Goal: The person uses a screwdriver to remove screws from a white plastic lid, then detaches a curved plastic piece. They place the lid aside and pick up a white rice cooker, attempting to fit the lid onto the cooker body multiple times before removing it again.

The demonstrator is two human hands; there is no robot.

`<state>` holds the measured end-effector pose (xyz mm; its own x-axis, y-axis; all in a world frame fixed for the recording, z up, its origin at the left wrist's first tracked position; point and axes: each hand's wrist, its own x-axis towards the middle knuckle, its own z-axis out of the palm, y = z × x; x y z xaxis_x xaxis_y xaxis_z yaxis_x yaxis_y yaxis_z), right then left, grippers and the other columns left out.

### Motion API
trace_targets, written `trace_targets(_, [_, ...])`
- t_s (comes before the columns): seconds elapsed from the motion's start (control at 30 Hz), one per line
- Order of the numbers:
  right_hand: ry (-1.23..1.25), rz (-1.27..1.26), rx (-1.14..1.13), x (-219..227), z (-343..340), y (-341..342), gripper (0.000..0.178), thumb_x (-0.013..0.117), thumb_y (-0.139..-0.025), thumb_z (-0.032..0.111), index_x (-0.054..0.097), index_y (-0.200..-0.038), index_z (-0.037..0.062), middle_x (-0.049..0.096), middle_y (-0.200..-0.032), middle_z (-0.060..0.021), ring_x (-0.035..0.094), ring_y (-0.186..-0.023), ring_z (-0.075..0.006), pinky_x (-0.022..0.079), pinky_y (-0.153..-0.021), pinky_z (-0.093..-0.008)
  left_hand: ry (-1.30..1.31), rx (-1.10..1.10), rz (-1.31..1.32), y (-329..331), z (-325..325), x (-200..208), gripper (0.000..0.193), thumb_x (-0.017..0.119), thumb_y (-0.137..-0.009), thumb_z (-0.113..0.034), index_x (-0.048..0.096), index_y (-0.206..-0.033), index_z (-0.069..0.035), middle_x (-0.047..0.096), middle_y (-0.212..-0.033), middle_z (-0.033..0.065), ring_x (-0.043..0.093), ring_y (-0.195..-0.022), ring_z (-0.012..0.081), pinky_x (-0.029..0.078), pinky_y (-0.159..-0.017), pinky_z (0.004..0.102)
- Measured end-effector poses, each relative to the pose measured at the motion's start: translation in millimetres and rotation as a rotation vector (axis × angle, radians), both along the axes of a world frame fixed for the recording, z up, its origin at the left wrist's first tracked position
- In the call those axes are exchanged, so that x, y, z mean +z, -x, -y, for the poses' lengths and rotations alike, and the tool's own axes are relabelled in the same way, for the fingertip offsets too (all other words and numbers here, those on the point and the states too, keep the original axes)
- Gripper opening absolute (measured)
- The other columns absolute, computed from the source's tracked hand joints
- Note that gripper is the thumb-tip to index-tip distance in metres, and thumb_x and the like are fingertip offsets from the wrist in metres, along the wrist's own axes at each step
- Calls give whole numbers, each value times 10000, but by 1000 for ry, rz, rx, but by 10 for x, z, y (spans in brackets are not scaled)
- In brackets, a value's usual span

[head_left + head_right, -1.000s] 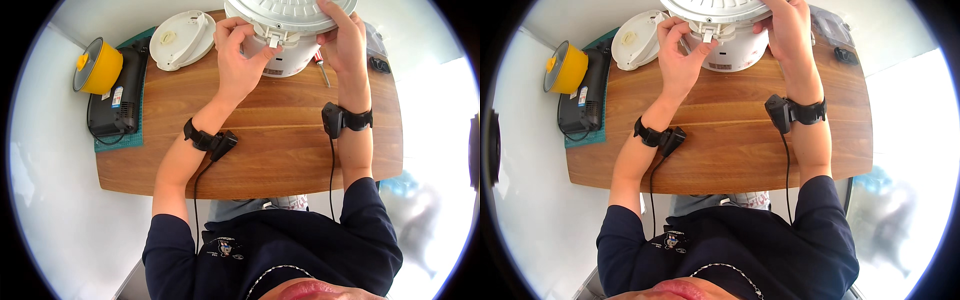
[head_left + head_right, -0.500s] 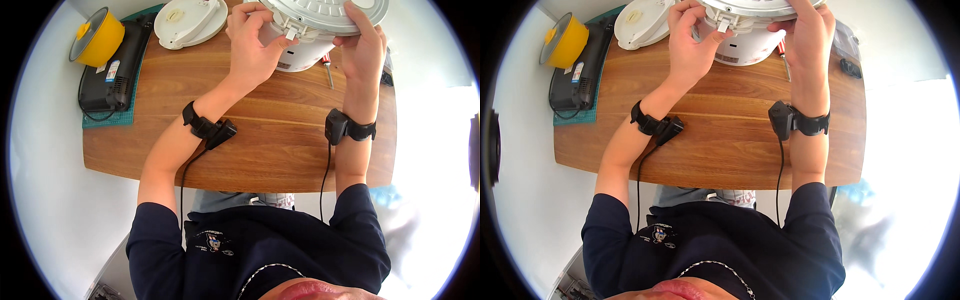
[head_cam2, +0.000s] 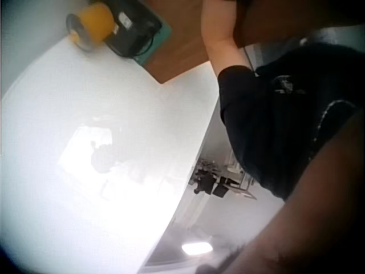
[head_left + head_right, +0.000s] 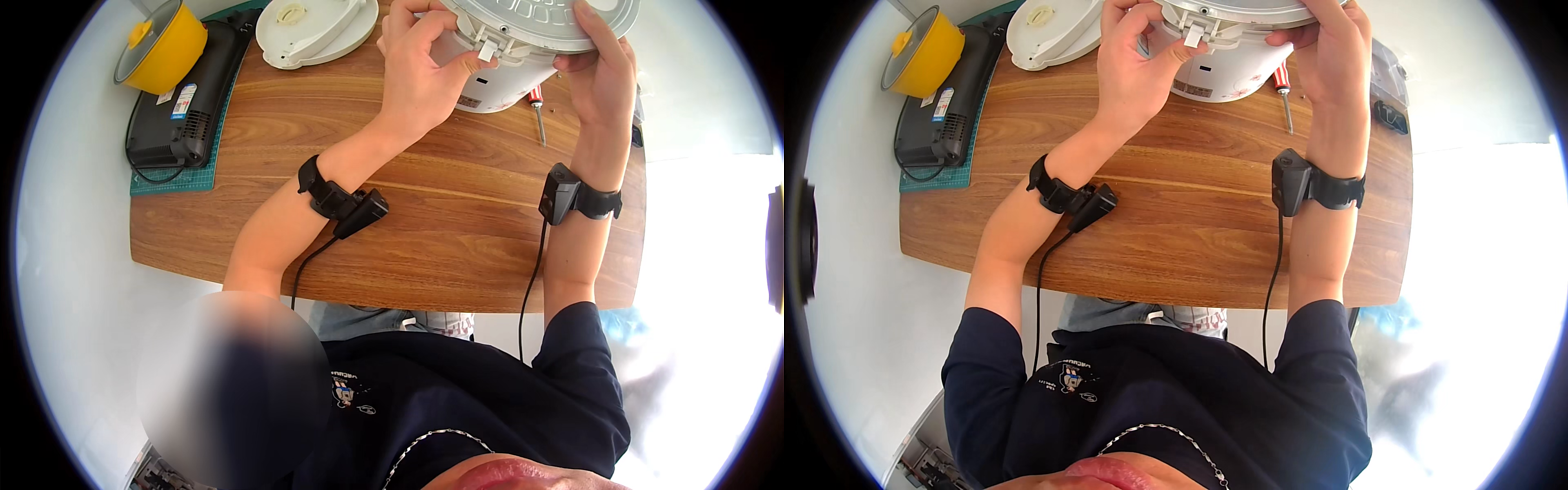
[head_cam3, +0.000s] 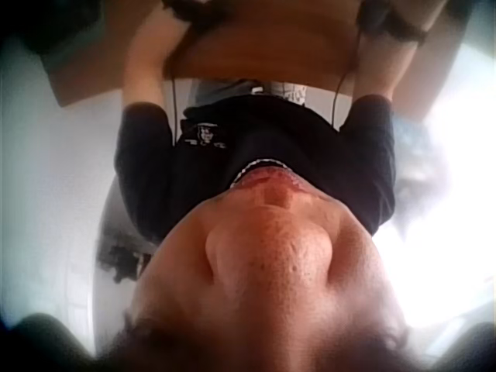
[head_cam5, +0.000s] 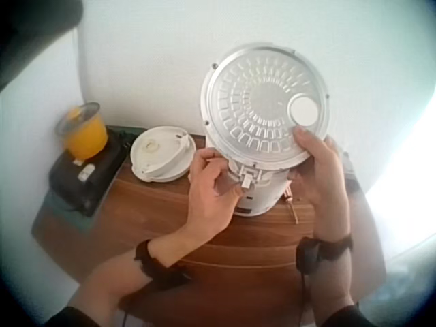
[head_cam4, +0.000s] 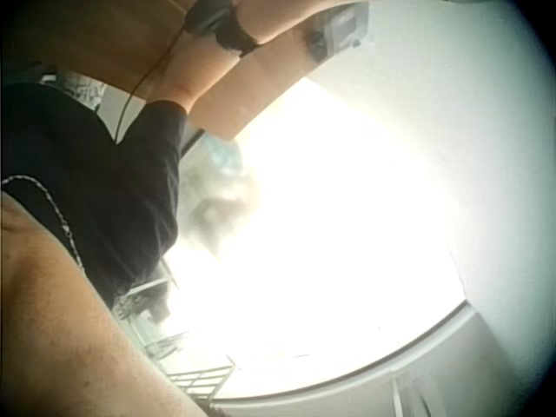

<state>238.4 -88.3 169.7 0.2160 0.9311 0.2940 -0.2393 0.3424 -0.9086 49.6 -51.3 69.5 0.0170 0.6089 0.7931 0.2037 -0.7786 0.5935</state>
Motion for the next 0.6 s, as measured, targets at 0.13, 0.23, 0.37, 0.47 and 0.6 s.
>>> trace_targets(0.13, [-20, 63, -39, 1, -6, 1, 235, 631, -996, 169, 658, -1085, -47, 729, -857, -106, 652, -614, -135, 472, -468, -238, 60, -70, 92, -22, 9, -3, 403, 894, -726, -174, 655, -1006, -9, 531, -1156, 128, 539, -1092, 303, 460, -939, 391])
trace_targets(0.23, [-15, 91, -26, -3, 8, -21, 232, 635, -997, 174, 661, -1079, -41, 729, -855, -96, 649, -615, -128, 473, -470, -239, 128, -80, 96, -13, 90, 94, 379, 899, -716, -127, 676, -1005, -22, 524, -1151, 107, 549, -1070, 269, 477, -912, 358])
trace_targets(0.37, [-10, 110, -54, 4, 2, -23, 232, 634, -1002, 182, 662, -1075, -36, 729, -850, -96, 651, -617, -126, 473, -471, -239, 65, -125, 146, -41, 1, -12, 358, 901, -714, -96, 690, -997, -35, 517, -1147, 88, 551, -1059, 244, 479, -899, 340])
trace_targets(0.47, [-20, 101, -55, -9, -9, -26, 241, 630, -1006, 182, 652, -1098, -40, 730, -861, -99, 658, -624, -129, 484, -476, -238, 68, -157, 155, -38, -21, -14, 353, 904, -721, -97, 690, -995, -35, 509, -1136, 74, 545, -1043, 223, 474, -882, 327])
trace_targets(0.6, [-48, 21, -9, -51, -43, -33, 272, 627, -1007, 162, 620, -1172, -54, 734, -927, -120, 684, -670, -152, 512, -494, -248, 147, -222, 191, -35, 4, 5, 341, 903, -732, -98, 688, -989, -38, 480, -1116, 47, 515, -980, 172, 456, -827, 297])
